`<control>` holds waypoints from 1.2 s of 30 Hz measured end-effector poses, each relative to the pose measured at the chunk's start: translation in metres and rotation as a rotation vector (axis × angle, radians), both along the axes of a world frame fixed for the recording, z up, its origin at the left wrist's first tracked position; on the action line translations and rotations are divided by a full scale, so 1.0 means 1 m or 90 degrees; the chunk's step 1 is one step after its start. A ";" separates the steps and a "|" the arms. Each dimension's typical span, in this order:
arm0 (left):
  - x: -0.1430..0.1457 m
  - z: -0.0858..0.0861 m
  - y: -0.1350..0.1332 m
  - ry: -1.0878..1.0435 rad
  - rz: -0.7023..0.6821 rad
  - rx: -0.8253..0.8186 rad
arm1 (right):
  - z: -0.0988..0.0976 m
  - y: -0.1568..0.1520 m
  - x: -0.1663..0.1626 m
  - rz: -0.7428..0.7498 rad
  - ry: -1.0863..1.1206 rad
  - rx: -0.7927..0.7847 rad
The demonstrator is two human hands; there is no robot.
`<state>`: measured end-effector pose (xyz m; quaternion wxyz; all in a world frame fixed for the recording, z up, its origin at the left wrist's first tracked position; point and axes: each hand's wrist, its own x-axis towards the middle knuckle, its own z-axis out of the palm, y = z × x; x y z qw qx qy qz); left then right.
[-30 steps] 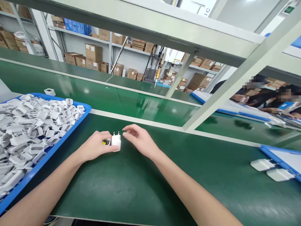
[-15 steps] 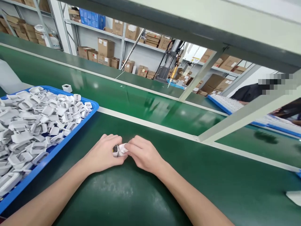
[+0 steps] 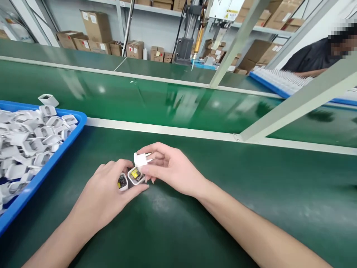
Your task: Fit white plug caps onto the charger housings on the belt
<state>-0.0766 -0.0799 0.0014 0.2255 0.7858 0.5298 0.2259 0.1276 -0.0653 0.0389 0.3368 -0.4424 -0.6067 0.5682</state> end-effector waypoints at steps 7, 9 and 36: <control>0.000 0.002 0.000 -0.020 -0.062 0.008 | 0.011 -0.001 0.008 0.006 -0.238 0.217; -0.001 0.001 0.001 -0.024 -0.066 0.017 | 0.010 -0.001 0.007 0.005 -0.278 0.240; 0.006 0.002 0.002 -0.086 -0.073 -0.100 | 0.007 -0.017 -0.003 0.159 -0.423 0.454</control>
